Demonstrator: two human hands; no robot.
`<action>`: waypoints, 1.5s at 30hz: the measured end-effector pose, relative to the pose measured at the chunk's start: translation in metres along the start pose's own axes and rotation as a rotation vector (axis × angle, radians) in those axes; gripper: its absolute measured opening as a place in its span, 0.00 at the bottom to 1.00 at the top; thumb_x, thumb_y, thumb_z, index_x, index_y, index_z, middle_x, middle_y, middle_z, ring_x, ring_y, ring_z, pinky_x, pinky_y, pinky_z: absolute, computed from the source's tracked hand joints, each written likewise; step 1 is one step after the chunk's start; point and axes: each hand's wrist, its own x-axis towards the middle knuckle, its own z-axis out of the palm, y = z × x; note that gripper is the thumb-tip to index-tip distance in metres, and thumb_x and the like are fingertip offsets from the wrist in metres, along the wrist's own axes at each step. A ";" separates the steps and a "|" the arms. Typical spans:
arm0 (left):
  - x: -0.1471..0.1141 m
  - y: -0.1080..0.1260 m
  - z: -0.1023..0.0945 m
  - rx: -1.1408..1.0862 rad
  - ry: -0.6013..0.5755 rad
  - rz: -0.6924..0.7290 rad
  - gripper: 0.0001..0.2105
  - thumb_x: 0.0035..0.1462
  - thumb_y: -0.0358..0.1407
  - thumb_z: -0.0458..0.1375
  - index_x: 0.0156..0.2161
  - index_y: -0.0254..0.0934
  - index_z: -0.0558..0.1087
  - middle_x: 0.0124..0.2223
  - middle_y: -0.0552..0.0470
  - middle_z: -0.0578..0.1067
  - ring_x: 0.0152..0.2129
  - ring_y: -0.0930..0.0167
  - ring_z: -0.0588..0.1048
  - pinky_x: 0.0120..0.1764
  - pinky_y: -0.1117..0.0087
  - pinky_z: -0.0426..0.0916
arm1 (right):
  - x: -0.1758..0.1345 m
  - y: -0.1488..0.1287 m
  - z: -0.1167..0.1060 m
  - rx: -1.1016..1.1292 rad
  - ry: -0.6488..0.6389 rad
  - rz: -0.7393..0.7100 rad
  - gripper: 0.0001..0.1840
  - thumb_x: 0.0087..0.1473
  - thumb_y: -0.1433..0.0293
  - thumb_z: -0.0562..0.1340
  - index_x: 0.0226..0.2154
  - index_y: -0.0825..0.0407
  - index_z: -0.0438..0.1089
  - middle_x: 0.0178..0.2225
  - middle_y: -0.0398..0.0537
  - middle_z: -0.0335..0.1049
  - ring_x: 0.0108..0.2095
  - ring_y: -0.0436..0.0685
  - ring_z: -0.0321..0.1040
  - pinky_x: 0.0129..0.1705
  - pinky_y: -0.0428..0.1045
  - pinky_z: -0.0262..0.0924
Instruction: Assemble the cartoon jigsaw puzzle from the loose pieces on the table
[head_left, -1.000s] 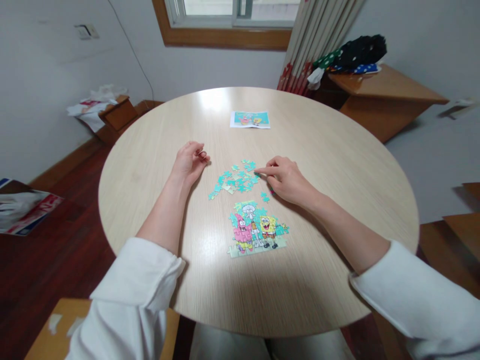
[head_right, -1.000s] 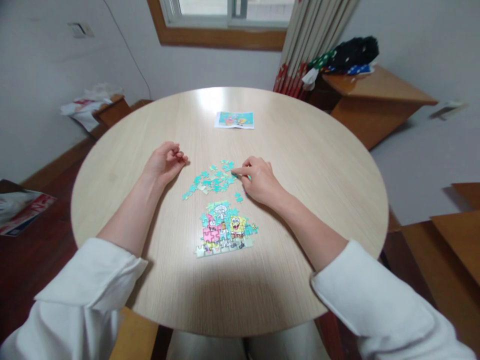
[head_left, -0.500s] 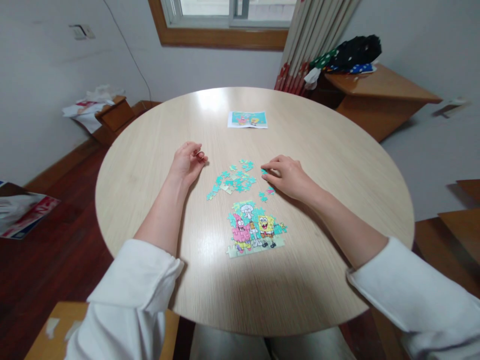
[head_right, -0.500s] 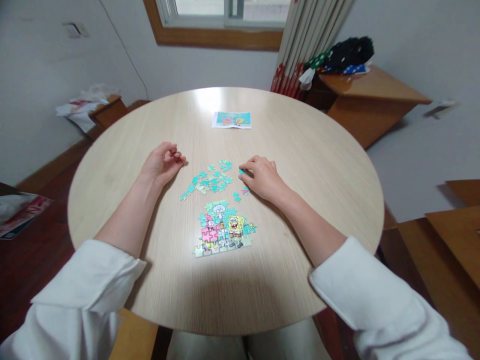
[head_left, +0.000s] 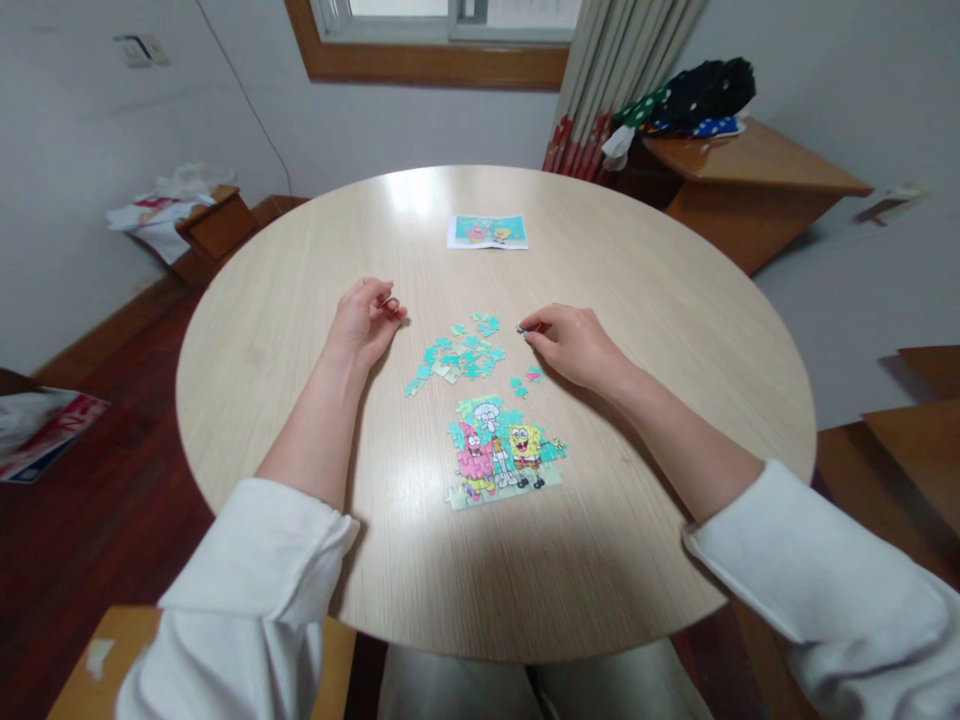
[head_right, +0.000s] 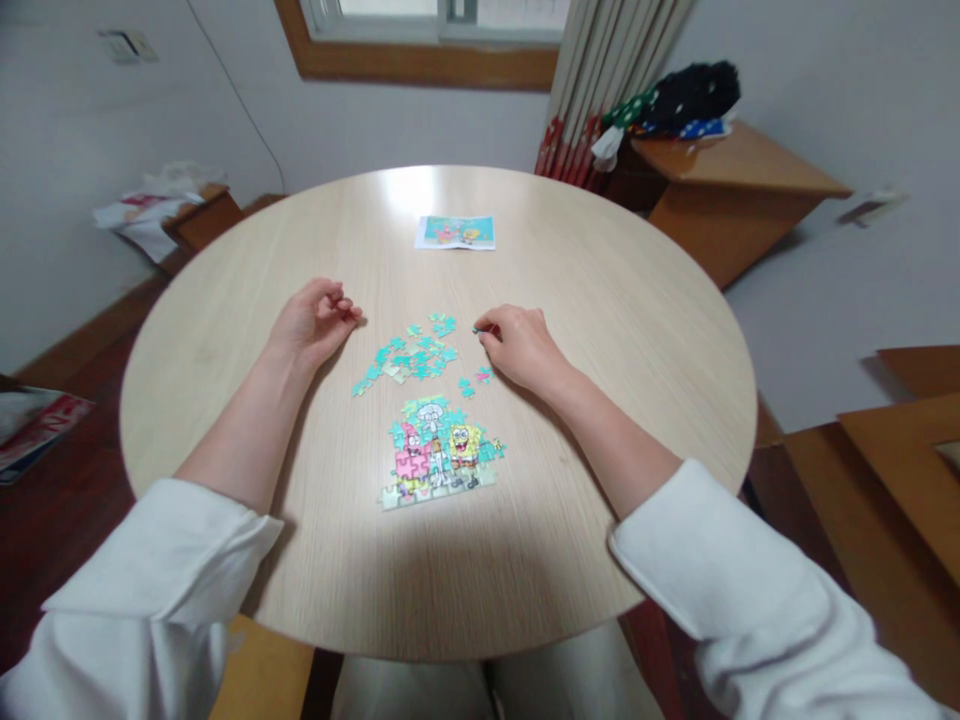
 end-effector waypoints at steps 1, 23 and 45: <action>0.000 0.000 0.000 0.000 0.001 0.002 0.15 0.38 0.27 0.63 0.20 0.38 0.57 0.20 0.60 0.59 0.16 0.79 0.61 0.25 0.74 0.62 | 0.000 0.000 0.000 0.001 0.011 -0.002 0.12 0.53 0.73 0.58 0.36 0.51 0.77 0.36 0.52 0.76 0.36 0.58 0.71 0.44 0.56 0.61; 0.002 -0.001 -0.001 0.011 -0.004 -0.003 0.16 0.38 0.28 0.64 0.21 0.38 0.57 0.21 0.60 0.60 0.15 0.79 0.61 0.26 0.72 0.62 | -0.003 -0.015 -0.007 0.134 0.140 -0.032 0.10 0.51 0.72 0.57 0.32 0.50 0.75 0.36 0.52 0.72 0.36 0.57 0.66 0.38 0.54 0.63; 0.003 -0.002 -0.002 -0.038 -0.009 -0.017 0.15 0.38 0.27 0.63 0.21 0.38 0.58 0.20 0.60 0.61 0.16 0.79 0.61 0.25 0.73 0.61 | -0.005 -0.020 -0.002 0.370 0.042 0.019 0.05 0.46 0.72 0.61 0.27 0.53 0.73 0.30 0.50 0.74 0.31 0.55 0.68 0.38 0.54 0.65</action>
